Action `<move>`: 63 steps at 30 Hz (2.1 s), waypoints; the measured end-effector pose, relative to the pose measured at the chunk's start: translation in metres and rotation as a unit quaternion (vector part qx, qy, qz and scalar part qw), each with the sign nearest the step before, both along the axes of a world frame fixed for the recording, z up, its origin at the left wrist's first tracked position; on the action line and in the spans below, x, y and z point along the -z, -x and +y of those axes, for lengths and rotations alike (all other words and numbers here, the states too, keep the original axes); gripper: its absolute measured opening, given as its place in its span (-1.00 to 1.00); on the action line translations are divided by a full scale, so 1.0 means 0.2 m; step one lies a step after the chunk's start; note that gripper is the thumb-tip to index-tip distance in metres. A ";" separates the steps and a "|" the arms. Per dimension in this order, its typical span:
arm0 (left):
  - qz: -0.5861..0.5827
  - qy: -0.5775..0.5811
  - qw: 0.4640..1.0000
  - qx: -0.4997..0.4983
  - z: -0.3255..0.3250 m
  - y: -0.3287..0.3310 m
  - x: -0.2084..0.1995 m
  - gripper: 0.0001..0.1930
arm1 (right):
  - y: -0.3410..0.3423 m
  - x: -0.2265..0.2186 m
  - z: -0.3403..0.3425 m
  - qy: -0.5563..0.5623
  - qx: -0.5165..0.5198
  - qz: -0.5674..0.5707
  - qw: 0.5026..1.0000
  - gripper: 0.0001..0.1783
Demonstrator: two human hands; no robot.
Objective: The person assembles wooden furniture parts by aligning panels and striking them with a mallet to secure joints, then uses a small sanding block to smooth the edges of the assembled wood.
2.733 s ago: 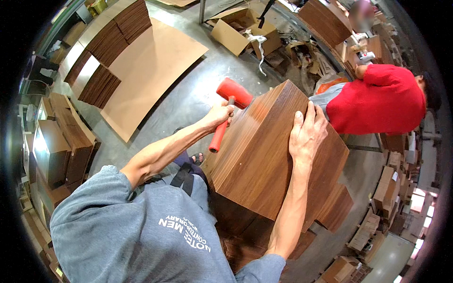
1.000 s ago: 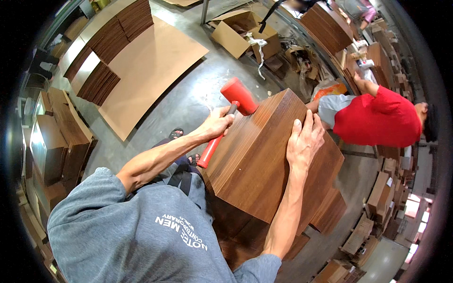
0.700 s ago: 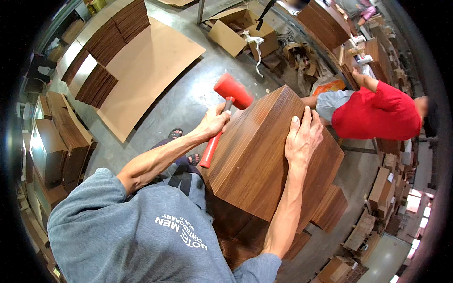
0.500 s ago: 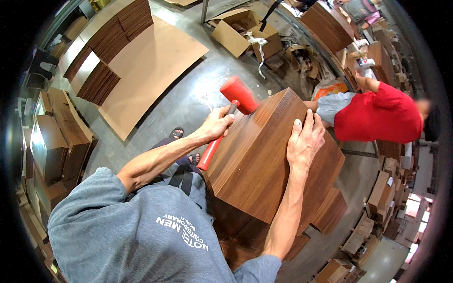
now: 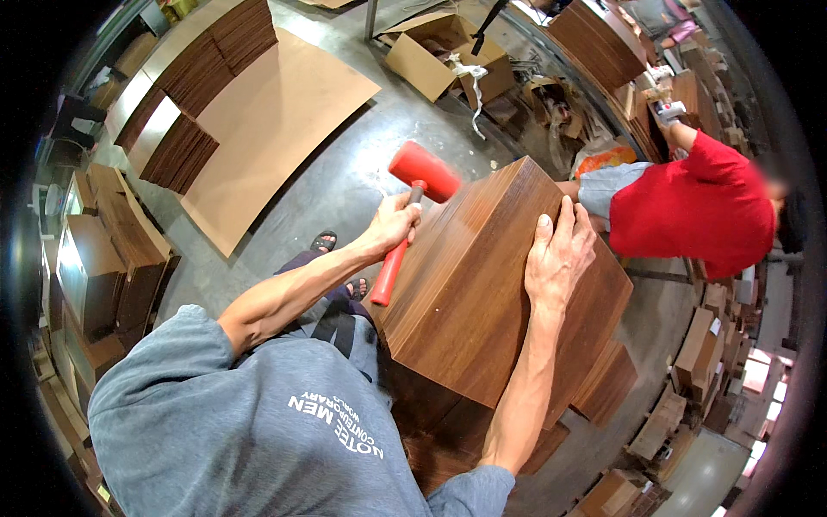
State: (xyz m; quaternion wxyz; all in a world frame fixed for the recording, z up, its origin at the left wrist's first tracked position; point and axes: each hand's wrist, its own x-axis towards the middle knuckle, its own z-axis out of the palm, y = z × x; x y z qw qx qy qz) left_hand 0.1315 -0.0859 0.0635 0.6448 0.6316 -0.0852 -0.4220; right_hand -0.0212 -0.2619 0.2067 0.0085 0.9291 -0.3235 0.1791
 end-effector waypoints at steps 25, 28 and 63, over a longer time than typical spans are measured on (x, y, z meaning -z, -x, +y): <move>0.027 -0.068 0.997 0.012 -0.08 -0.03 0.32 -0.87 | 0.00 0.01 -0.01 0.002 -0.018 -0.008 1.000 -0.50; 0.035 -0.064 0.996 0.052 -0.05 -0.06 0.29 -0.88 | -0.01 0.00 -0.01 0.006 -0.019 -0.011 1.000 -0.50; -0.027 0.044 0.993 0.107 0.09 -0.09 -0.24 -0.79 | 0.01 0.00 0.00 0.011 -0.010 -0.011 1.000 -0.51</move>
